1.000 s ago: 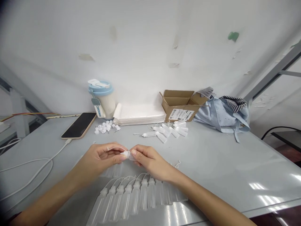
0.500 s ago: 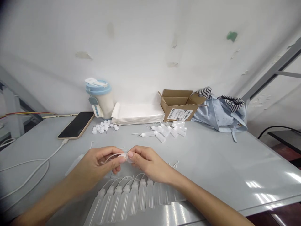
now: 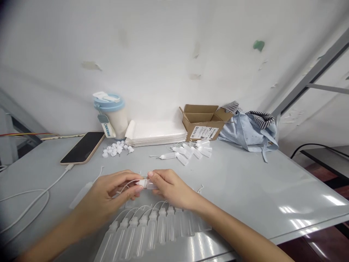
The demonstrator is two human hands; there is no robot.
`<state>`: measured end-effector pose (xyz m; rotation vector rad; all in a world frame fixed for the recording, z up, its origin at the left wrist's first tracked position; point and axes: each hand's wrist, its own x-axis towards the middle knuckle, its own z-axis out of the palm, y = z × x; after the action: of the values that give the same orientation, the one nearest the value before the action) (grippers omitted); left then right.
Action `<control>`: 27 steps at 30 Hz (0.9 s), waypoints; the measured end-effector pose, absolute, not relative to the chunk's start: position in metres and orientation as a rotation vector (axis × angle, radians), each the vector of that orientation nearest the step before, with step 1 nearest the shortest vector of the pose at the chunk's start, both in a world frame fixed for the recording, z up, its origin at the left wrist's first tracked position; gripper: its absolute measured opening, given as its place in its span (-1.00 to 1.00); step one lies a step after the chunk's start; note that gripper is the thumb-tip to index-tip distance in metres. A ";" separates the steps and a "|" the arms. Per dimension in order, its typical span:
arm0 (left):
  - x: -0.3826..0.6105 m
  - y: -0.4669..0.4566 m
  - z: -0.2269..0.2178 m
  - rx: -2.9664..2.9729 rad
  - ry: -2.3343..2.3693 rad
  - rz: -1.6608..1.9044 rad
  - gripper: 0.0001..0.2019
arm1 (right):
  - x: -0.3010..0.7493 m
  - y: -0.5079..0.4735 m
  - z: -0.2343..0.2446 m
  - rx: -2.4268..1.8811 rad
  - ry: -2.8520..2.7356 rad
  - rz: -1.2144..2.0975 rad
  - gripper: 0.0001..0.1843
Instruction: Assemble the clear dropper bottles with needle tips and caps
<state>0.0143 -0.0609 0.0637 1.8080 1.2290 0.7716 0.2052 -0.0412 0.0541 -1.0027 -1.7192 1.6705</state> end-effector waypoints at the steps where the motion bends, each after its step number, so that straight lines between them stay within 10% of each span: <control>1: 0.015 -0.061 0.063 1.849 1.230 0.804 -0.81 | 0.206 -0.041 0.054 -1.013 -1.704 1.690 -0.52; 17: 0.011 -0.053 0.065 1.278 1.140 0.665 -0.64 | 0.210 -0.044 0.056 -0.915 -2.082 0.829 -0.76; 27: 0.015 -0.059 0.062 1.579 1.231 0.880 -0.76 | 0.212 -0.038 0.051 -0.935 -1.868 1.266 -0.71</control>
<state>0.0150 -0.0591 0.0624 1.5795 1.2305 0.8799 0.2124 -0.0385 0.0513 -0.9348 -1.8683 1.2657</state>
